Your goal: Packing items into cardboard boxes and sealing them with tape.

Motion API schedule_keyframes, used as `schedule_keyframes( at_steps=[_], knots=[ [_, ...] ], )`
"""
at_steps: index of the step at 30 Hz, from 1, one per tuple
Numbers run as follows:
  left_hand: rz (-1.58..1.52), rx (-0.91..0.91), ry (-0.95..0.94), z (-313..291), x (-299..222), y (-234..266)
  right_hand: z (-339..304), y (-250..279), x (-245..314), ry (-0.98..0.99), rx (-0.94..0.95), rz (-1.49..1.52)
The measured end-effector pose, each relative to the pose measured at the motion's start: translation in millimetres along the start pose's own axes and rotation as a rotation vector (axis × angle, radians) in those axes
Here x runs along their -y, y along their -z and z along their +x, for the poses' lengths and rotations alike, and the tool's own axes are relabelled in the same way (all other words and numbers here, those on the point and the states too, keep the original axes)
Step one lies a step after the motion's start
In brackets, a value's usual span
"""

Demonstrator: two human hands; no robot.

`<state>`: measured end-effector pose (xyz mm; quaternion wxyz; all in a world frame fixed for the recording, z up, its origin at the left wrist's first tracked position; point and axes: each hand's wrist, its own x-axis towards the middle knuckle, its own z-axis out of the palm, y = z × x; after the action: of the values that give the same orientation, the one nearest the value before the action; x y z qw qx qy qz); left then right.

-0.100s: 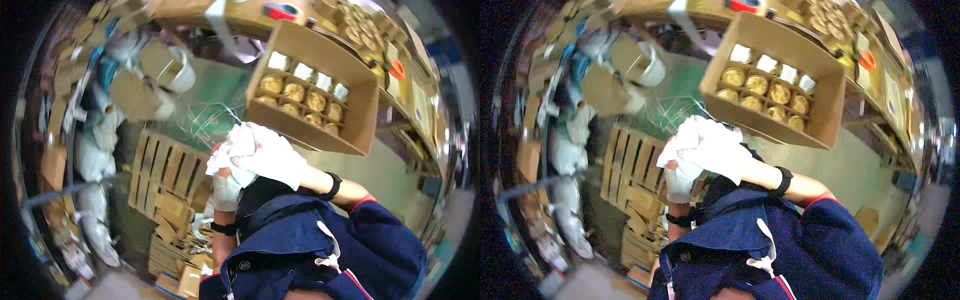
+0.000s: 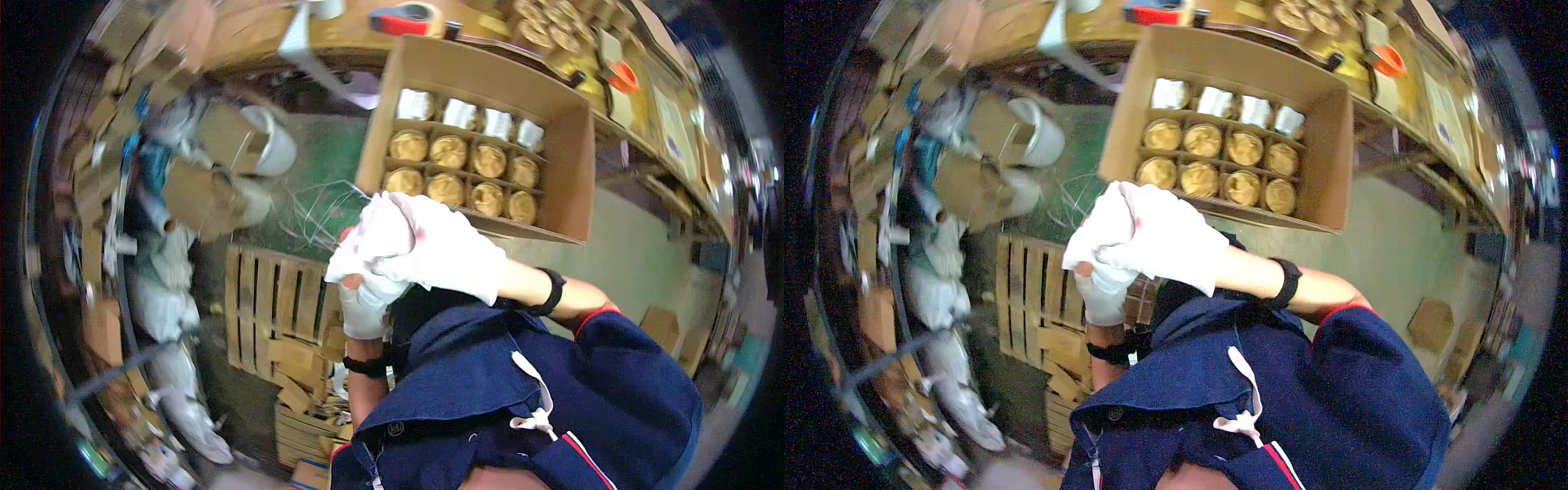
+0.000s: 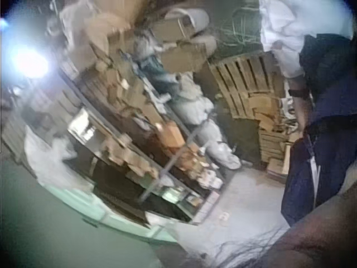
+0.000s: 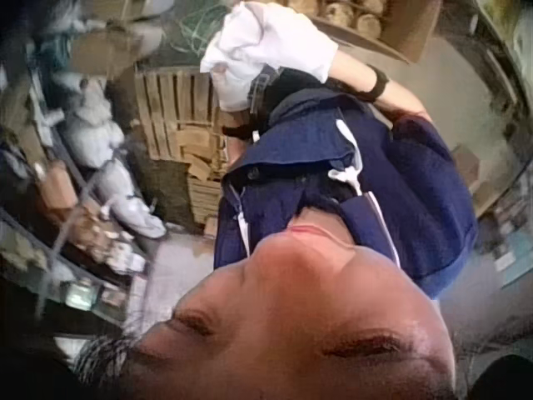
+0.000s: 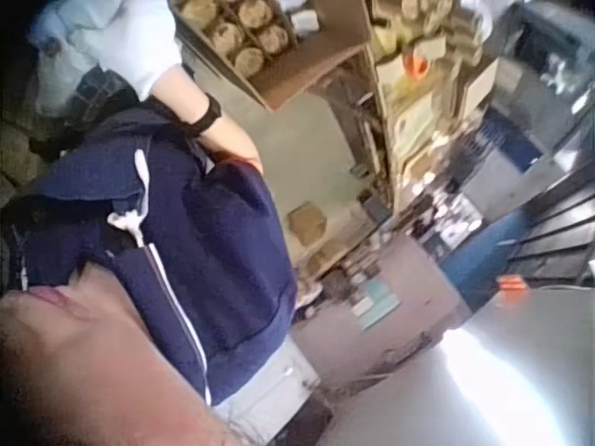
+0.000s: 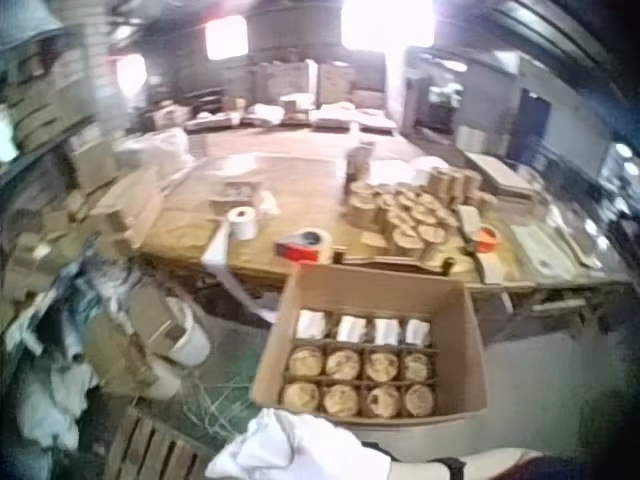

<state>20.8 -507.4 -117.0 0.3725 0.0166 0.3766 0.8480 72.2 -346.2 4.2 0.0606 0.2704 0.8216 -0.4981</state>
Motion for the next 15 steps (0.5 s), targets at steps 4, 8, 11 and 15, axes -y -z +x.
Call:
schedule_keyframes(
  at_steps=[4,8,11,15],
  knots=[
    [0.105,0.189,0.084,71,13,-37,19,75,-21,0.052,0.009,0.278],
    [-0.021,0.275,0.196,105,29,-60,27,111,-51,-0.010,-0.066,0.531],
    [-0.080,0.196,0.261,114,40,-61,35,116,-78,0.071,-0.085,0.812],
    [-0.011,0.210,0.349,139,32,-83,40,132,-94,-0.038,-0.069,1.026]
  ],
)
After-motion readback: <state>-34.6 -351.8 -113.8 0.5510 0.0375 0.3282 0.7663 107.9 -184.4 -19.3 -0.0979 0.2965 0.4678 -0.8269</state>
